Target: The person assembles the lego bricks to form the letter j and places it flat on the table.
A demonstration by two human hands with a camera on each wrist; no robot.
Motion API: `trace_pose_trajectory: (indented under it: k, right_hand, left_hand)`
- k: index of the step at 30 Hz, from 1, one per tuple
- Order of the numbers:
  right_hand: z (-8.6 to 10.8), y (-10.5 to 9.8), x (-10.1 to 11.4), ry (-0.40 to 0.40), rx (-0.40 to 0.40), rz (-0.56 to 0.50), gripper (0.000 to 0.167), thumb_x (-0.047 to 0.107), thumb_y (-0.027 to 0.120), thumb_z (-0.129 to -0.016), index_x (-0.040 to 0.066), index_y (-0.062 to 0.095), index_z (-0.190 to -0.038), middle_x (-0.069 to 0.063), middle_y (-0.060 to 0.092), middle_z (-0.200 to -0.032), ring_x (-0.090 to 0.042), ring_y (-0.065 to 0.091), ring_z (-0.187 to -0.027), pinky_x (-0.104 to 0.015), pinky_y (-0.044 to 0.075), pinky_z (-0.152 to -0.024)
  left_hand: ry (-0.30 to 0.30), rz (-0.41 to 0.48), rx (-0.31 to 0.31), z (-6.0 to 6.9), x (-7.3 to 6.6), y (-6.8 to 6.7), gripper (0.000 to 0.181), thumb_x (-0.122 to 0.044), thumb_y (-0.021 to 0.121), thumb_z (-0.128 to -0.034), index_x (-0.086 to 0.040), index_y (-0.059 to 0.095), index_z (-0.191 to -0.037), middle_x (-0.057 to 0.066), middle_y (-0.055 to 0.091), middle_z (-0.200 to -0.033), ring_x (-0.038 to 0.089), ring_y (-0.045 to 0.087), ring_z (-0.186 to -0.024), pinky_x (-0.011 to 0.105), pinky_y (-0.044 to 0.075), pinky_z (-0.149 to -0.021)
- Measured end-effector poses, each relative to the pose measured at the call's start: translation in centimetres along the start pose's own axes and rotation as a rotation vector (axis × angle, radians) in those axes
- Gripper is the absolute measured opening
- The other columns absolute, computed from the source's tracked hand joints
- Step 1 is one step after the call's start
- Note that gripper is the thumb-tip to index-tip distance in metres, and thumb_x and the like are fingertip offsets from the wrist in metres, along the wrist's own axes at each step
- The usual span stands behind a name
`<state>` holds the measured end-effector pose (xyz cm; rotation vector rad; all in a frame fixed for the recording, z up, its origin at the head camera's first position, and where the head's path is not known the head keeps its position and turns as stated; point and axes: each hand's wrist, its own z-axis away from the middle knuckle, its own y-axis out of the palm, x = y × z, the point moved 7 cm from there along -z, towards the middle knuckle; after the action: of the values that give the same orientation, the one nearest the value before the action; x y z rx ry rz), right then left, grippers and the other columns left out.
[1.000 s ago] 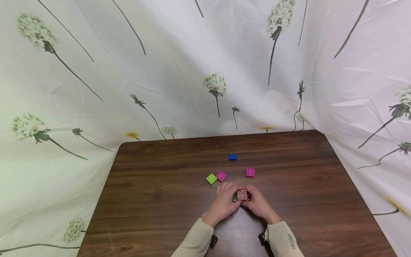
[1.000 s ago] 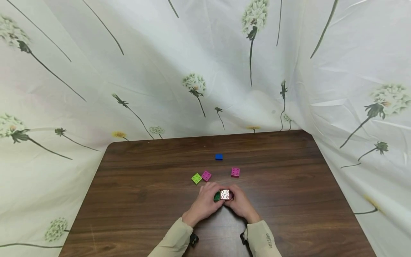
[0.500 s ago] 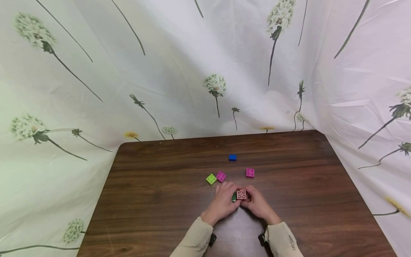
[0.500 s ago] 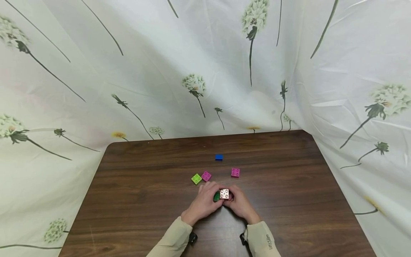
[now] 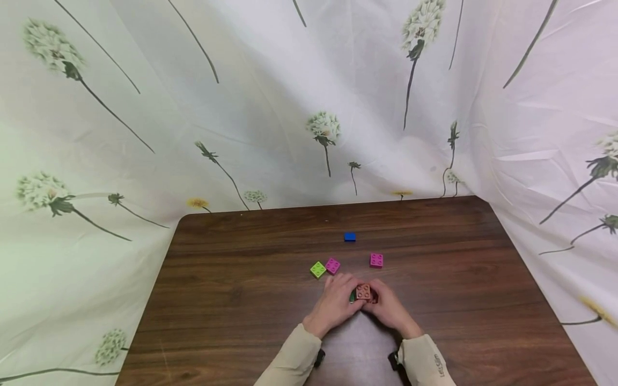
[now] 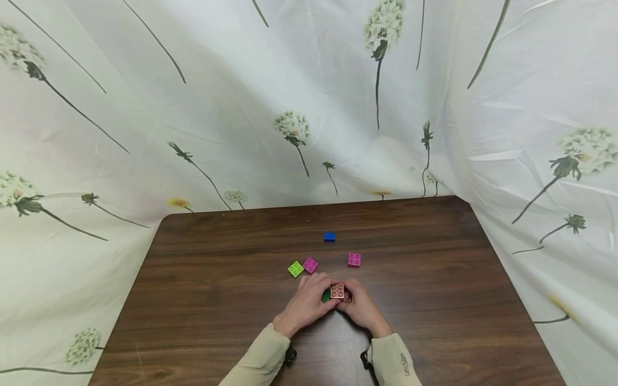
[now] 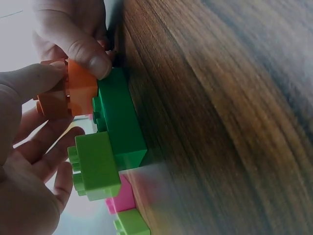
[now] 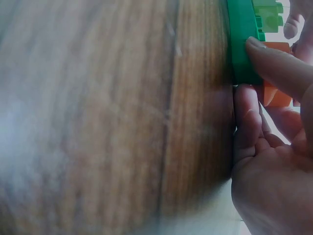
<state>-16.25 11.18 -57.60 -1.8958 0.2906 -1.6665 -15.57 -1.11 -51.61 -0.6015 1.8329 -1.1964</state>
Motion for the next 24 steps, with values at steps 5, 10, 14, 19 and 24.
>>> trace_pose_trajectory:
  k: [5, 10, 14, 19, 24]
  right_hand:
    - [0.03, -0.02, -0.01, 0.013, 0.004, -0.002, 0.031, 0.008, 0.078, -0.073, 0.010, 0.066, -0.101, 0.002, 0.058, -0.090, -0.006, 0.048, -0.080, -0.022, 0.041, -0.072]
    - [-0.01, 0.03, 0.05, -0.018, -0.012, 0.001, 0.029, 0.009, 0.079, -0.074, 0.010, 0.067, -0.100, 0.002, 0.059, -0.089, -0.005, 0.049, -0.080, -0.022, 0.041, -0.071]
    - [0.03, 0.07, 0.11, -0.043, -0.021, 0.009, 0.029, 0.009, 0.079, -0.074, 0.009, 0.067, -0.100, 0.002, 0.059, -0.088, -0.006, 0.050, -0.080, -0.023, 0.042, -0.071]
    - [0.08, 0.10, 0.15, -0.030, -0.024, 0.009, 0.029, 0.009, 0.080, -0.074, 0.010, 0.067, -0.100, 0.004, 0.060, -0.089, -0.005, 0.050, -0.080, -0.023, 0.042, -0.071]
    - [0.03, 0.09, 0.09, -0.003, 0.002, 0.005, 0.028, 0.011, 0.079, -0.075, 0.011, 0.067, -0.100, 0.004, 0.057, -0.086, -0.004, 0.047, -0.076, -0.021, 0.040, -0.067]
  left_hand:
    - [0.029, -0.037, 0.015, -0.17, -0.11, 0.01, 0.035, -0.035, 0.073, -0.0830, -0.018, 0.067, -0.113, -0.007, 0.067, -0.105, 0.012, 0.059, -0.101, 0.032, 0.038, -0.090]
    - [0.071, -0.098, 0.001, -0.31, -0.17, -0.24, 0.035, -0.038, 0.074, -0.0813, -0.018, 0.069, -0.110, -0.007, 0.068, -0.103, 0.011, 0.060, -0.097, 0.032, 0.039, -0.087]
    - [0.087, -0.125, 0.015, -0.38, -0.12, -0.24, 0.036, -0.040, 0.073, -0.0810, -0.020, 0.070, -0.111, -0.008, 0.068, -0.103, 0.011, 0.060, -0.097, 0.032, 0.039, -0.085]
    - [0.098, -0.147, 0.037, -0.44, -0.07, -0.24, 0.037, -0.041, 0.073, -0.0817, -0.022, 0.070, -0.113, -0.008, 0.067, -0.104, 0.011, 0.059, -0.099, 0.032, 0.040, -0.086]
    - [0.101, -0.165, 0.045, -0.51, 0.10, -0.12, 0.036, -0.042, 0.073, -0.0812, -0.023, 0.069, -0.112, -0.009, 0.067, -0.104, 0.010, 0.060, -0.097, 0.032, 0.040, -0.085]
